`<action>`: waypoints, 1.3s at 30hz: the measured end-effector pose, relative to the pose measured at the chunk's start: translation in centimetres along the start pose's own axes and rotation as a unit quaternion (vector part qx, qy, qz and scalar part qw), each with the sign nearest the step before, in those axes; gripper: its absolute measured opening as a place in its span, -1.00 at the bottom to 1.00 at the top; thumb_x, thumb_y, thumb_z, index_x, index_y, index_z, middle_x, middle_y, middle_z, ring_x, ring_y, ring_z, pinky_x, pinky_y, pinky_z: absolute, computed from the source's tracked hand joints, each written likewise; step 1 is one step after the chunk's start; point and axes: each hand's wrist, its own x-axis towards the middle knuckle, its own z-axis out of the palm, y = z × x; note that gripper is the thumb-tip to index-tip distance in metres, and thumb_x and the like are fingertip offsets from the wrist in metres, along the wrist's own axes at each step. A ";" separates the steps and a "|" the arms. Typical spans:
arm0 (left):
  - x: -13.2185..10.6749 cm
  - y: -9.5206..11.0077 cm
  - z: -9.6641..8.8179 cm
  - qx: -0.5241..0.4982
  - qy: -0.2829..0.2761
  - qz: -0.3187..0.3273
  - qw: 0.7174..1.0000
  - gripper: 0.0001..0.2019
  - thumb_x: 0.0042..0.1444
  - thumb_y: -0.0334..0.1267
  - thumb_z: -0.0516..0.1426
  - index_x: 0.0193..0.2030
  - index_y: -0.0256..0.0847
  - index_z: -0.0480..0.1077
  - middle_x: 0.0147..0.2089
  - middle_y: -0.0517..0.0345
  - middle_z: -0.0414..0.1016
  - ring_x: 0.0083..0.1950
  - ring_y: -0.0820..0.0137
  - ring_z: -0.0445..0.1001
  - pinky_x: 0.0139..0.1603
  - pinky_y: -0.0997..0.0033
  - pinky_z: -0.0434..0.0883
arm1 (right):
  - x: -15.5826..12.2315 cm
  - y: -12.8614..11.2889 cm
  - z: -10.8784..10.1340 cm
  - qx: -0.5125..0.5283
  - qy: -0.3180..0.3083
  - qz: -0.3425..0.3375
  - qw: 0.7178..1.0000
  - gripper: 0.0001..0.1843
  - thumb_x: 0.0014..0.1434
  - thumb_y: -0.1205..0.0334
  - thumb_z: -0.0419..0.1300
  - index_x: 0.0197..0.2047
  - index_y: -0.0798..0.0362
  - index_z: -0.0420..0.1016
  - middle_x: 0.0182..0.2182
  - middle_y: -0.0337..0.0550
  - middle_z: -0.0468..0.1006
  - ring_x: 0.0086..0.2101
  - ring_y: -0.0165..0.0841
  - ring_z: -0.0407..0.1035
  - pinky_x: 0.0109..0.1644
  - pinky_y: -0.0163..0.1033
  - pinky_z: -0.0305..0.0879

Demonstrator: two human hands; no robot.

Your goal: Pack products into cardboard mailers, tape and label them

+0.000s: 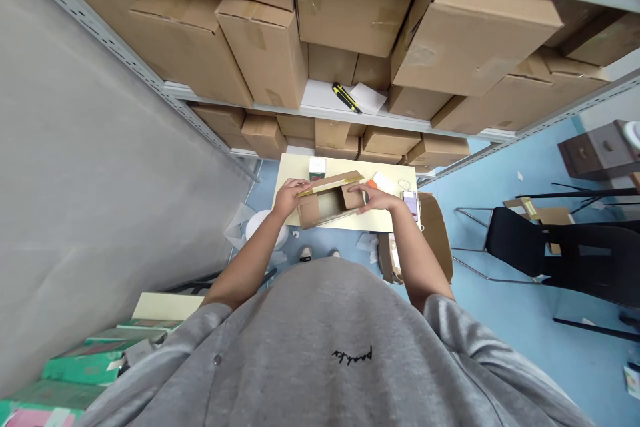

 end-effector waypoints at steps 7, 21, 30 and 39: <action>0.4 0.4 -2.4 0.015 -0.055 0.004 0.998 -0.55 0.12 -0.41 0.19 0.06 0.14 0.68 0.16 0.06 0.55 0.24 0.15 0.46 0.44 -0.06 0.35 | 0.9 1.7 2.7 0.014 0.216 0.012 0.976 -0.23 -0.14 -0.10 0.56 0.06 -0.09 0.34 -0.26 -0.34 0.41 -0.28 -0.32 0.37 -0.08 -0.12 0.46; -3.3 3.9 2.6 0.289 -0.136 -0.032 0.947 0.26 -0.16 0.25 0.47 0.60 -0.26 0.11 0.68 -0.41 -0.27 0.66 -0.39 -0.42 0.54 -0.51 -0.25 | 2.7 3.8 6.5 -0.154 0.303 -0.031 0.940 -0.59 0.32 -0.05 0.28 0.16 -0.10 0.61 0.40 0.02 0.21 0.43 0.06 0.04 0.51 0.20 0.07; -2.9 4.5 2.5 0.386 -0.189 -0.002 0.903 0.33 -0.11 0.07 0.46 0.67 -0.27 -0.15 0.68 -0.38 -0.50 0.64 -0.45 -0.52 0.55 -0.45 -0.20 | 2.9 5.0 9.6 -0.040 0.374 -0.016 0.926 -0.54 0.43 -0.11 0.08 0.19 -0.06 0.56 0.23 0.02 0.53 0.28 -0.06 0.36 0.41 0.06 0.28; -3.2 4.5 4.4 0.381 -0.155 0.012 0.911 0.24 0.02 0.11 0.39 0.66 -0.39 -0.14 0.68 -0.42 -0.42 0.66 -0.36 -0.48 0.55 -0.49 -0.37 | 2.7 5.1 10.4 -0.027 0.437 0.047 0.898 -0.61 0.42 -0.11 0.13 0.03 -0.04 0.62 0.09 0.02 0.52 0.13 -0.12 0.44 0.27 -0.05 0.37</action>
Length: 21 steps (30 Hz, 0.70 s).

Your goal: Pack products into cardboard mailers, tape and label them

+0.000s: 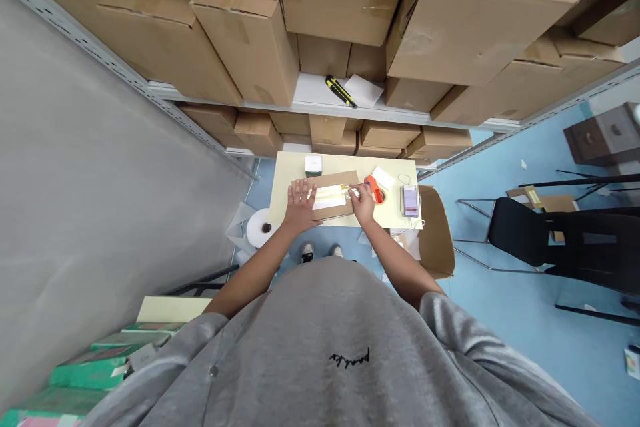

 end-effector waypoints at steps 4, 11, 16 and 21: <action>-0.1 -0.1 -0.4 -0.025 0.020 0.039 0.999 -0.04 0.29 0.18 0.18 0.65 -0.28 -0.06 0.69 -0.25 -0.27 0.70 -0.15 -0.37 0.59 -0.41 -0.36 | 0.4 -0.2 0.3 0.018 0.016 0.013 1.000 -0.61 0.39 -0.12 0.16 -0.02 -0.03 0.64 0.02 0.00 0.53 0.11 -0.13 0.44 0.28 -0.04 0.37; 0.1 1.2 0.9 -0.076 0.094 -0.077 0.990 -0.45 0.51 -0.13 -0.11 0.58 0.02 0.19 0.68 0.09 -0.09 0.70 0.03 -0.21 0.62 -0.34 -0.21 | 0.1 0.5 -0.9 0.054 -0.019 -0.017 0.998 -0.54 0.41 -0.16 0.12 0.11 -0.05 0.63 0.17 0.04 0.46 0.21 -0.14 0.37 0.16 -0.10 0.46; 0.5 1.6 1.1 -0.077 0.093 -0.091 0.989 -0.46 0.50 -0.11 -0.09 0.56 0.04 0.23 0.68 0.11 -0.07 0.70 0.04 -0.21 0.62 -0.32 -0.16 | 1.9 4.2 -2.9 -0.025 0.039 0.055 0.997 -0.49 0.49 0.01 -0.10 0.35 -0.02 0.37 0.27 0.08 0.39 0.22 -0.17 0.36 0.25 -0.06 0.38; 0.5 1.6 0.9 -0.071 0.083 -0.095 0.990 -0.46 0.51 -0.12 -0.09 0.57 0.07 0.20 0.69 0.13 -0.13 0.71 0.06 -0.25 0.63 -0.32 -0.18 | 4.6 9.7 -3.6 -0.195 -0.055 0.227 0.953 -0.29 0.24 -0.03 0.29 0.37 0.02 0.27 0.38 0.15 0.24 0.35 0.02 0.15 0.41 0.06 0.21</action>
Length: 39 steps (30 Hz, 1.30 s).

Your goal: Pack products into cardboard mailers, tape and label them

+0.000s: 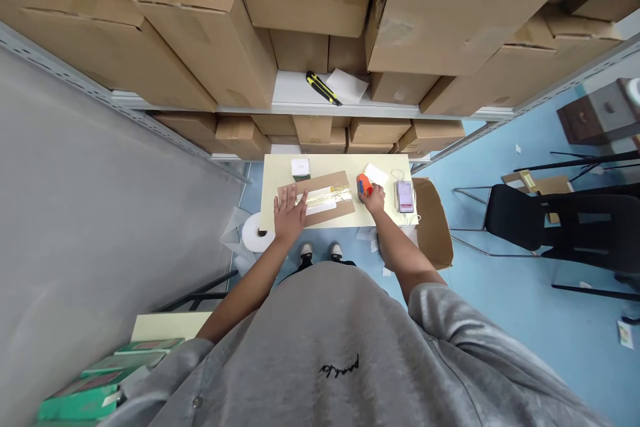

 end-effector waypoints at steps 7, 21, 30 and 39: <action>-0.1 0.2 -0.1 0.013 -0.013 0.000 1.000 -0.44 0.51 -0.11 -0.09 0.60 0.08 0.12 0.70 0.14 -0.19 0.71 0.08 -0.30 0.64 -0.32 -0.27 | 2.3 0.9 3.3 -0.044 0.000 0.068 0.997 -0.27 0.07 0.03 0.44 0.25 0.04 0.36 0.31 0.27 0.28 0.32 0.12 0.12 0.31 0.25 0.28; -0.2 0.1 -0.2 0.004 -0.007 0.000 1.000 -0.44 0.51 -0.08 -0.11 0.60 0.08 0.14 0.68 0.11 -0.07 0.68 0.03 -0.10 0.60 -0.24 -0.09 | 2.6 1.3 -0.7 0.194 0.020 0.022 0.981 -0.63 0.06 -0.15 0.28 -0.42 -0.01 0.39 -0.25 -0.01 0.57 -0.10 -0.01 0.47 0.11 0.18 0.40; -0.6 -0.2 0.0 -0.015 0.012 0.009 1.000 -0.52 0.49 -0.16 -0.04 0.46 -0.05 0.39 0.29 -0.19 0.46 0.32 -0.01 0.38 0.33 -0.07 0.33 | -0.4 -3.1 -9.7 0.475 0.017 -0.102 0.874 -0.58 0.03 -0.20 0.33 -0.25 -0.05 0.46 -0.25 -0.21 0.61 -0.13 -0.19 0.48 0.09 -0.08 0.40; -0.5 -0.9 -1.0 -0.188 0.042 0.022 0.981 -0.68 0.43 -0.23 0.03 0.12 -0.08 0.59 0.04 0.02 0.53 -0.03 0.27 0.57 0.04 0.27 0.51 | -6.4 -12.1 -9.2 0.547 -0.240 -0.063 0.799 -0.60 0.10 -0.19 0.43 -0.23 -0.03 0.60 -0.26 -0.16 0.73 -0.16 -0.15 0.61 0.00 -0.10 0.54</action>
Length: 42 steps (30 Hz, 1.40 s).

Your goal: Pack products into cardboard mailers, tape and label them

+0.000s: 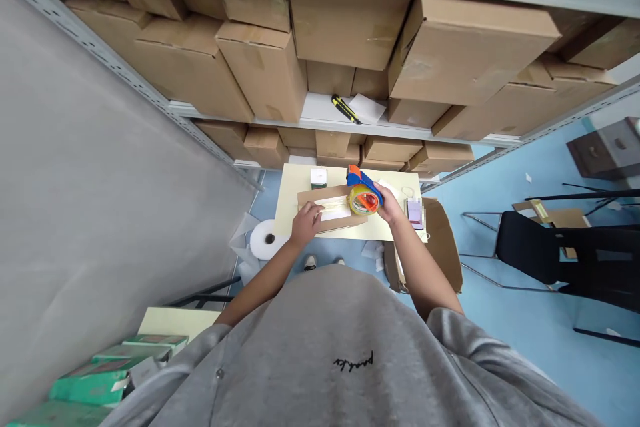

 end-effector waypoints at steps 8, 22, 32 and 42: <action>1.3 -0.5 0.9 -0.262 0.074 -0.086 0.958 -0.75 0.38 -0.09 0.13 0.01 -0.12 0.57 -0.01 0.06 0.61 -0.04 0.30 0.58 0.10 0.25 0.50 | 1.0 1.5 3.9 -0.043 -0.080 0.103 0.991 -0.45 0.27 -0.39 0.24 -0.23 -0.03 0.59 -0.41 -0.14 0.69 -0.25 -0.14 0.61 -0.12 -0.06 0.58; 4.1 1.0 1.5 -0.402 0.125 -0.122 0.899 -0.69 0.11 -0.03 0.37 -0.14 -0.17 0.51 -0.16 0.05 0.60 -0.12 0.29 0.58 0.06 0.19 0.51 | 0.9 2.9 6.5 -0.035 -0.065 0.093 0.993 -0.52 0.15 -0.28 0.43 -0.23 -0.01 0.62 -0.43 -0.21 0.69 -0.34 -0.24 0.59 -0.17 -0.15 0.56; 4.2 1.3 0.9 -0.387 0.146 -0.056 0.909 -0.57 0.35 0.10 0.21 0.16 -0.15 0.54 0.10 -0.08 0.61 0.13 0.20 0.59 0.25 0.13 0.49 | 1.8 2.4 5.4 -0.077 -0.103 0.126 0.984 -0.49 0.31 -0.34 0.23 -0.33 -0.04 0.51 -0.64 -0.22 0.49 -0.47 -0.18 0.48 -0.22 -0.03 0.52; 4.4 1.3 0.4 -0.399 0.182 -0.069 0.896 -0.51 0.30 0.12 0.26 0.23 -0.11 0.51 0.10 -0.06 0.59 0.13 0.22 0.58 0.25 0.16 0.49 | 2.3 3.2 5.1 -0.010 -0.123 0.209 0.970 -0.52 0.31 -0.25 0.28 -0.40 -0.05 0.39 -0.76 -0.41 0.25 -0.69 -0.44 0.08 -0.55 -0.30 0.22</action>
